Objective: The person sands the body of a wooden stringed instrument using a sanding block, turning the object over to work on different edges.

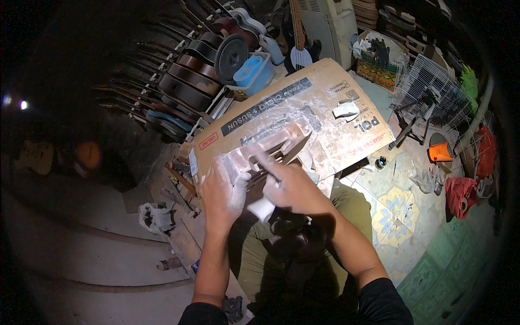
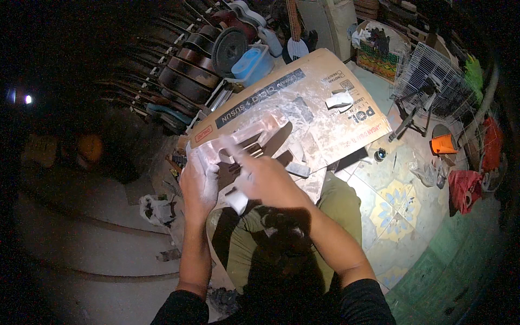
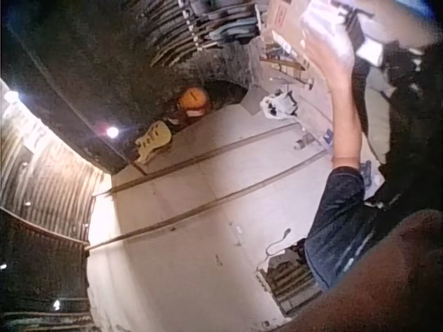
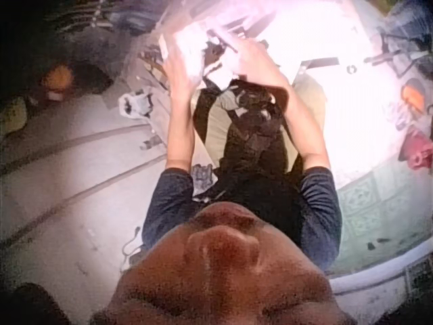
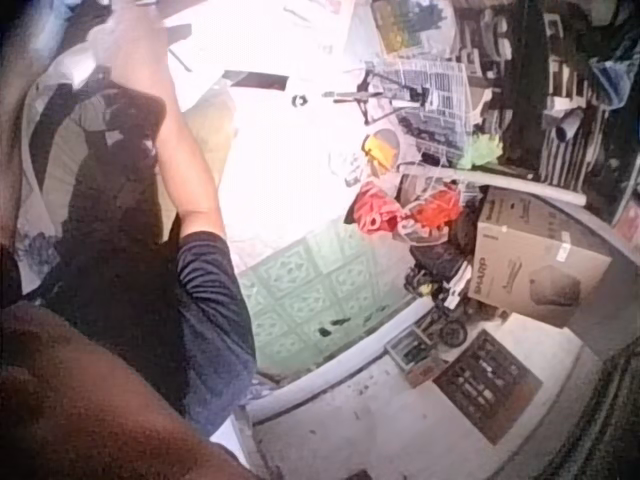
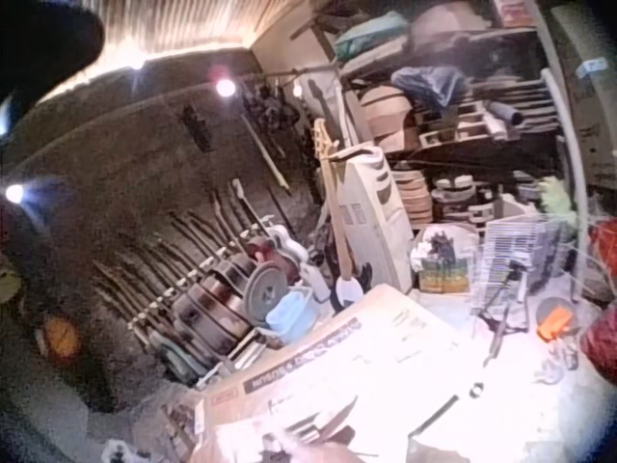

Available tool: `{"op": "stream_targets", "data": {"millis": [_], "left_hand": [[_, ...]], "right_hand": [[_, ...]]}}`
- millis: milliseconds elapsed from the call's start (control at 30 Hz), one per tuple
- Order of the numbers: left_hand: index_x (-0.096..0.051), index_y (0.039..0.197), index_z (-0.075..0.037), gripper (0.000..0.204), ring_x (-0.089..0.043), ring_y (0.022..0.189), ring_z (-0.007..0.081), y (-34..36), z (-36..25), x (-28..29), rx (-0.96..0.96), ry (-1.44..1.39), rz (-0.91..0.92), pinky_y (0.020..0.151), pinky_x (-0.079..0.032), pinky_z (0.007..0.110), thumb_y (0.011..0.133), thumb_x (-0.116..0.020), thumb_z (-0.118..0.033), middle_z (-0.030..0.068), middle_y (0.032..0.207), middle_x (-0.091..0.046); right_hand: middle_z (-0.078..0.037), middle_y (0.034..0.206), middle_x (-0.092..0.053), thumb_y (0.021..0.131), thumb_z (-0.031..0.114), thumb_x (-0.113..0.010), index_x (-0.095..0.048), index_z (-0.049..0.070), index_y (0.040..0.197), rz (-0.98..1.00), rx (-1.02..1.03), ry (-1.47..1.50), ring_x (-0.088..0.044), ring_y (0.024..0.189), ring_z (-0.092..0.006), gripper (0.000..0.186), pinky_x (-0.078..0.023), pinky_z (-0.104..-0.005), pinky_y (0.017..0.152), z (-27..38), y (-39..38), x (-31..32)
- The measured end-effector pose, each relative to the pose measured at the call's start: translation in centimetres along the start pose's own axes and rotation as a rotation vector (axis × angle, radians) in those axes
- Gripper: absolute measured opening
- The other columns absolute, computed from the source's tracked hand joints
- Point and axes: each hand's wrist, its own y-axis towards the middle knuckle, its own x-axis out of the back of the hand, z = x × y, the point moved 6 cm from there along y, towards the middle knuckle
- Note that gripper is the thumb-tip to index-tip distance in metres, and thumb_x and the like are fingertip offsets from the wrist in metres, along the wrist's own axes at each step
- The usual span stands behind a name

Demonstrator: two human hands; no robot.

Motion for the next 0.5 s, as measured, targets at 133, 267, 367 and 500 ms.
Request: {"op": "stream_targets", "data": {"millis": [133, 267, 367, 500], "left_hand": [[-0.055, 0.122, 0.0, 0.05, -0.06, 0.101, 0.0438, 0.4, 0.3, 0.4, 0.003, 0.012, -0.023, 0.085, -0.045, 0.05, 0.088, -0.067, -0.034, 0.0239, 0.108, -0.064], [-0.056, 0.123, 0.0, 0.056, -0.059, 0.104, 0.0429, 1.2, -0.6, 0.5, -0.074, 0.008, -0.009, 0.087, -0.045, 0.049, 0.084, -0.072, -0.036, 0.0225, 0.109, -0.063], [-0.058, 0.122, 0.001, 0.06, -0.059, 0.104, 0.0422, 1.7, -0.9, 0.4, -0.054, 0.031, 0.01, 0.089, -0.047, 0.046, 0.077, -0.078, -0.034, 0.0218, 0.107, -0.063], [-0.062, 0.115, 0.0, 0.064, -0.065, 0.099, 0.0268, 1.5, 2.5, -0.9, 0.08, -0.246, 0.007, 0.088, -0.05, 0.036, 0.063, -0.092, -0.023, 0.0133, 0.105, -0.066]], "right_hand": [[-0.024, 0.075, -0.067, 0.082, 0.017, -0.06, -0.039, 0.027, 0.152, -0.249, -0.213, -0.314, -0.066, 0.072, -0.0446, 0.074, -0.054, -0.0532, 0.073, -1.9, -0.3, 2.7], [-0.024, 0.071, -0.066, 0.081, 0.019, -0.061, -0.039, 0.024, 0.152, -0.34, -0.297, -0.353, -0.066, 0.07, -0.0454, 0.074, -0.053, -0.0548, 0.071, -2.7, -0.7, 2.9], [-0.025, 0.069, -0.065, 0.081, 0.02, -0.062, -0.036, 0.025, 0.154, -0.354, -0.324, -0.383, -0.065, 0.069, -0.0462, 0.077, -0.053, -0.0546, 0.071, -4.0, -0.4, 3.1], [-0.026, 0.069, -0.065, 0.081, 0.021, -0.063, -0.033, 0.026, 0.155, -0.374, -0.363, -0.376, -0.066, 0.071, -0.0464, 0.081, -0.054, -0.0535, 0.072, -4.8, -0.1, 4.4]]}}
